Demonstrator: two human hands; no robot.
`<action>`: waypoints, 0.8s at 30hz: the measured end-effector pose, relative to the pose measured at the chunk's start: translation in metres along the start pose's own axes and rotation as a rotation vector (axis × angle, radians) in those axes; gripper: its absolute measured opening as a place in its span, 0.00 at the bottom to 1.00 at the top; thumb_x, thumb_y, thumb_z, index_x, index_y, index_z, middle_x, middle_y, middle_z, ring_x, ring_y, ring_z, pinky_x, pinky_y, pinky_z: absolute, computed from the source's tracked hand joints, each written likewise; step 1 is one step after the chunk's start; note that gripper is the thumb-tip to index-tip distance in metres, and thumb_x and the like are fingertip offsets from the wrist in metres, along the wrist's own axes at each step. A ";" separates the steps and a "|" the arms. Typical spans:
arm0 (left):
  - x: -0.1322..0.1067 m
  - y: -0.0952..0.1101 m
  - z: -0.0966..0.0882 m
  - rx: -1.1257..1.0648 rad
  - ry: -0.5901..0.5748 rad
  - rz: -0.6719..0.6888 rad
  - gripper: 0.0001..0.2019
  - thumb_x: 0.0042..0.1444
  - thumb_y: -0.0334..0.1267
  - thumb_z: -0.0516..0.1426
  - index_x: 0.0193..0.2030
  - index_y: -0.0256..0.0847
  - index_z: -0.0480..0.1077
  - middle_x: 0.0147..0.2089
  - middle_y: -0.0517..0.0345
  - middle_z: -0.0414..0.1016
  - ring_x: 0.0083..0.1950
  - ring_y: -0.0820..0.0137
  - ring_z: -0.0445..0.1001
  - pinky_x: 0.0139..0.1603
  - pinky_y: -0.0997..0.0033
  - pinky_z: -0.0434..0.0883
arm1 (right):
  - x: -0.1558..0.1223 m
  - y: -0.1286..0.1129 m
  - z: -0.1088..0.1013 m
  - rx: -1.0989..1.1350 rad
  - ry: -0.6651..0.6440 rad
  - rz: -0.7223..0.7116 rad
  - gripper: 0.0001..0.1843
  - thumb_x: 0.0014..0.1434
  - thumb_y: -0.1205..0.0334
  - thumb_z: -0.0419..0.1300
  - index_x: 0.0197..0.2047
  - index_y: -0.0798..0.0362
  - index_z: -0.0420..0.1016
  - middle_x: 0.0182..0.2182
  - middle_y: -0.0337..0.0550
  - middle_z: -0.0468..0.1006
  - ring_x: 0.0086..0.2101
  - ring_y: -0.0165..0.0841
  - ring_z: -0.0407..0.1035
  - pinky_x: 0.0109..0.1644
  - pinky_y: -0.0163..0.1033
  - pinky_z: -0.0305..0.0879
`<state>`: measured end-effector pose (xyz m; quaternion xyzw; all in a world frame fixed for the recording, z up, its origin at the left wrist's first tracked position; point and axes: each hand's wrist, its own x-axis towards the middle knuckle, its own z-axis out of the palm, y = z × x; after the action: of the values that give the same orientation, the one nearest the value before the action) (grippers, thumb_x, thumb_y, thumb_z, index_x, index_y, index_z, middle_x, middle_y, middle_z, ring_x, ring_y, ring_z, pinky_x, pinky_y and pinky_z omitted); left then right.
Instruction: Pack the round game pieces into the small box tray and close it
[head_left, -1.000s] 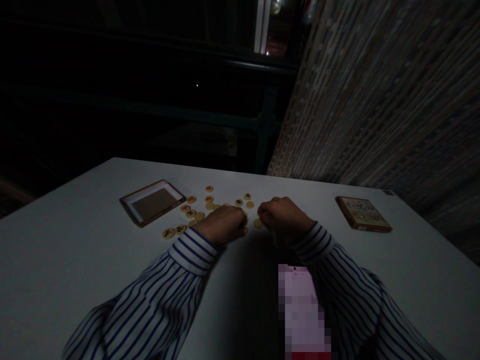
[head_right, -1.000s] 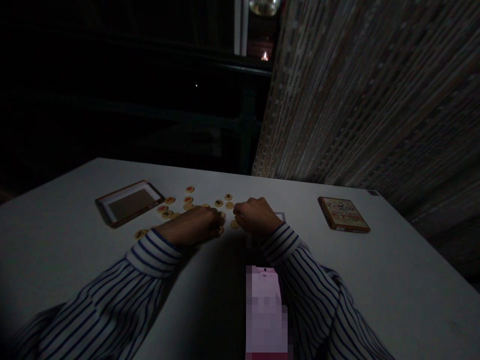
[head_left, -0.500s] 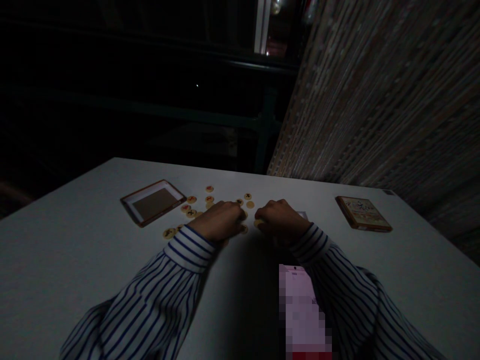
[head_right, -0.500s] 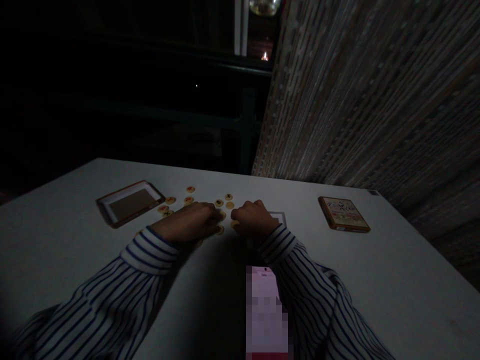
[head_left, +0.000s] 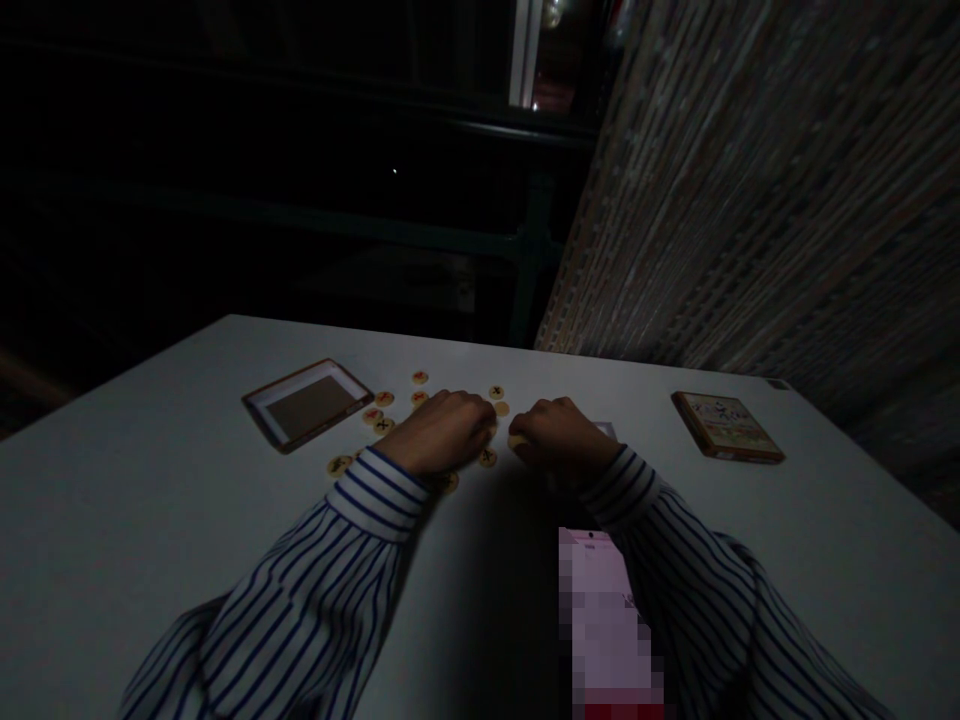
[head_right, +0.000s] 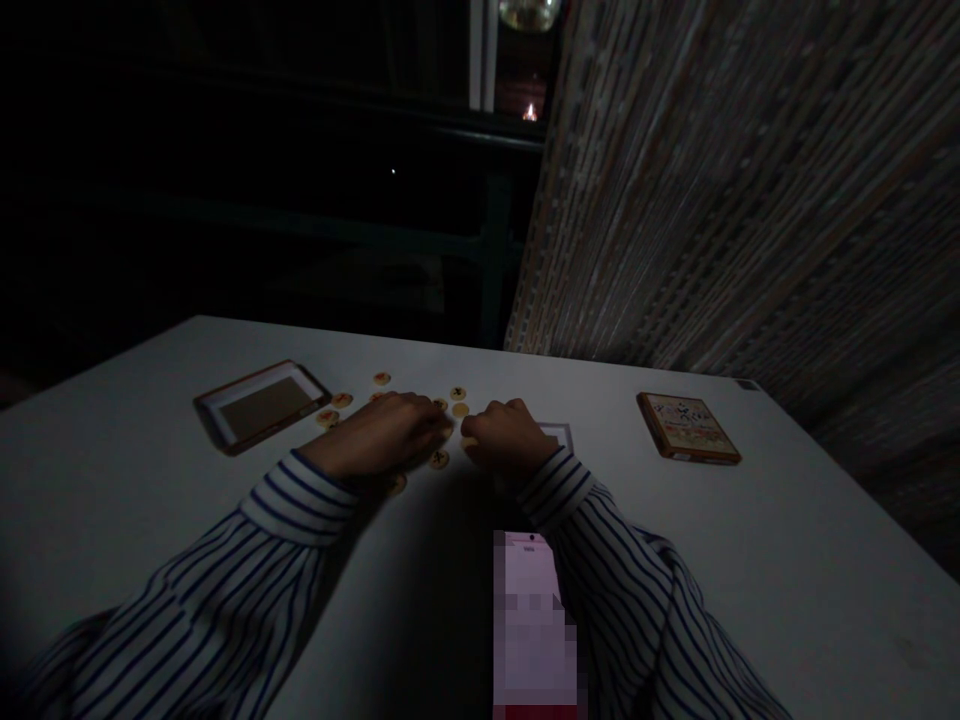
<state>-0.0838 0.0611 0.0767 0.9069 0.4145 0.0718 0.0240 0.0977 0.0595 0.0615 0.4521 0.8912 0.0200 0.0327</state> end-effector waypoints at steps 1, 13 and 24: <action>0.000 0.000 0.000 0.005 0.007 0.003 0.13 0.56 0.40 0.45 0.36 0.39 0.70 0.37 0.51 0.74 0.38 0.65 0.71 0.36 0.68 0.63 | 0.000 0.001 -0.002 0.020 0.006 0.011 0.14 0.55 0.57 0.49 0.41 0.51 0.71 0.36 0.46 0.75 0.40 0.38 0.67 0.43 0.43 0.54; 0.001 0.003 -0.003 -0.018 0.148 0.012 0.10 0.52 0.42 0.53 0.39 0.40 0.66 0.38 0.54 0.72 0.40 0.65 0.69 0.39 0.68 0.63 | -0.004 0.008 -0.012 0.802 0.243 0.084 0.13 0.53 0.58 0.54 0.38 0.55 0.72 0.34 0.42 0.77 0.36 0.30 0.70 0.40 0.34 0.62; 0.003 0.009 -0.004 -0.078 0.247 0.016 0.12 0.53 0.43 0.52 0.42 0.40 0.65 0.40 0.54 0.72 0.42 0.65 0.69 0.41 0.67 0.62 | -0.003 0.005 -0.017 1.203 0.209 0.134 0.11 0.51 0.58 0.56 0.33 0.58 0.70 0.19 0.34 0.69 0.22 0.25 0.63 0.25 0.30 0.55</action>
<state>-0.0756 0.0570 0.0820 0.8928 0.4039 0.1993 0.0076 0.1020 0.0597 0.0784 0.4418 0.7145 -0.4404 -0.3168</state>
